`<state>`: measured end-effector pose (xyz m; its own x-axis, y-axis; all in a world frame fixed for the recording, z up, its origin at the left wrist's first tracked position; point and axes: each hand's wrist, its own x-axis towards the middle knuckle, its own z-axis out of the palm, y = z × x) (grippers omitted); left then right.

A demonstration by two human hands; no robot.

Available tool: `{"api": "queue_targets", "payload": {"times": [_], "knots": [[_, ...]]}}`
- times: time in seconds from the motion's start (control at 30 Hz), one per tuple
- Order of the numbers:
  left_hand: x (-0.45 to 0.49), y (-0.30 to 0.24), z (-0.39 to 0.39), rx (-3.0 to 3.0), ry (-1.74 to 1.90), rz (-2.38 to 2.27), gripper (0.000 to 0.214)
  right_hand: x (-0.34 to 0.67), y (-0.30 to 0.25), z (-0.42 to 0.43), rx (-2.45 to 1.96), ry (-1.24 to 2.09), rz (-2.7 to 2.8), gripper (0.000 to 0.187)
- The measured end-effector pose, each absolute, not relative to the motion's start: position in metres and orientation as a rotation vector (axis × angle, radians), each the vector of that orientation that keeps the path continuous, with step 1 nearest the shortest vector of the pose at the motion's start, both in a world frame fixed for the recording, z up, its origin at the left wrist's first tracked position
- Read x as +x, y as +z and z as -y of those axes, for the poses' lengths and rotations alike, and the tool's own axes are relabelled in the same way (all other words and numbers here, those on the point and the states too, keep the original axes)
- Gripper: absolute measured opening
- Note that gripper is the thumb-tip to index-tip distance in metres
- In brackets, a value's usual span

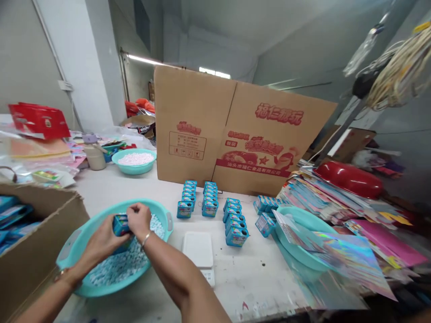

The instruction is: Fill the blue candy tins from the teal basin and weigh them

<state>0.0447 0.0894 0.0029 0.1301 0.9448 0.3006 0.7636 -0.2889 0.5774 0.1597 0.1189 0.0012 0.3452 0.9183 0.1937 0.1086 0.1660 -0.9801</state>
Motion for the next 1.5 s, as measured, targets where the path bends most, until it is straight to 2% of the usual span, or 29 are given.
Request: {"api": "queue_targets", "payload": {"times": [0.3, 0.57, 0.67, 0.77, 0.97, 1.17, 1.33, 1.5], "knots": [[0.04, -0.008, -0.078, 2.152, 0.933, -1.571, 0.048, 0.161, -0.01, -0.111, -1.156, 0.869, 1.118, 0.017], [0.03, -0.003, -0.068, 2.183, 0.846, -1.592, 0.059, 0.183, -0.003, -0.112, -1.247, 1.038, 1.208, 0.051], [0.013, 0.011, -0.07, 2.239, 0.7, -1.621, 0.06, 0.211, -0.014, -0.11, -1.408, 1.041, 1.318, 0.044], [0.009, 0.018, -0.081, 2.283, 0.471, -1.627, 0.051, 0.224, -0.033, -0.106, -1.589, 1.042, 1.444, 0.034], [0.038, -0.004, -0.103, 2.254, 0.185, -1.613, 0.051, 0.19, -0.06, -0.112, -1.791, 1.032, 1.424, 0.024], [0.025, -0.009, -0.09, 2.184, 0.41, -1.645, 0.046, 0.16, -0.054, -0.117, -1.605, 1.071, 1.297, 0.038], [0.024, -0.007, -0.079, 2.074, 0.777, -1.663, 0.061, 0.158, -0.022, -0.129, -1.364, 0.988, 1.254, 0.027], [0.039, -0.009, -0.077, 1.92, 1.013, -1.701, 0.065, 0.155, 0.0, -0.142, -1.277, 0.959, 1.201, 0.022]]}}
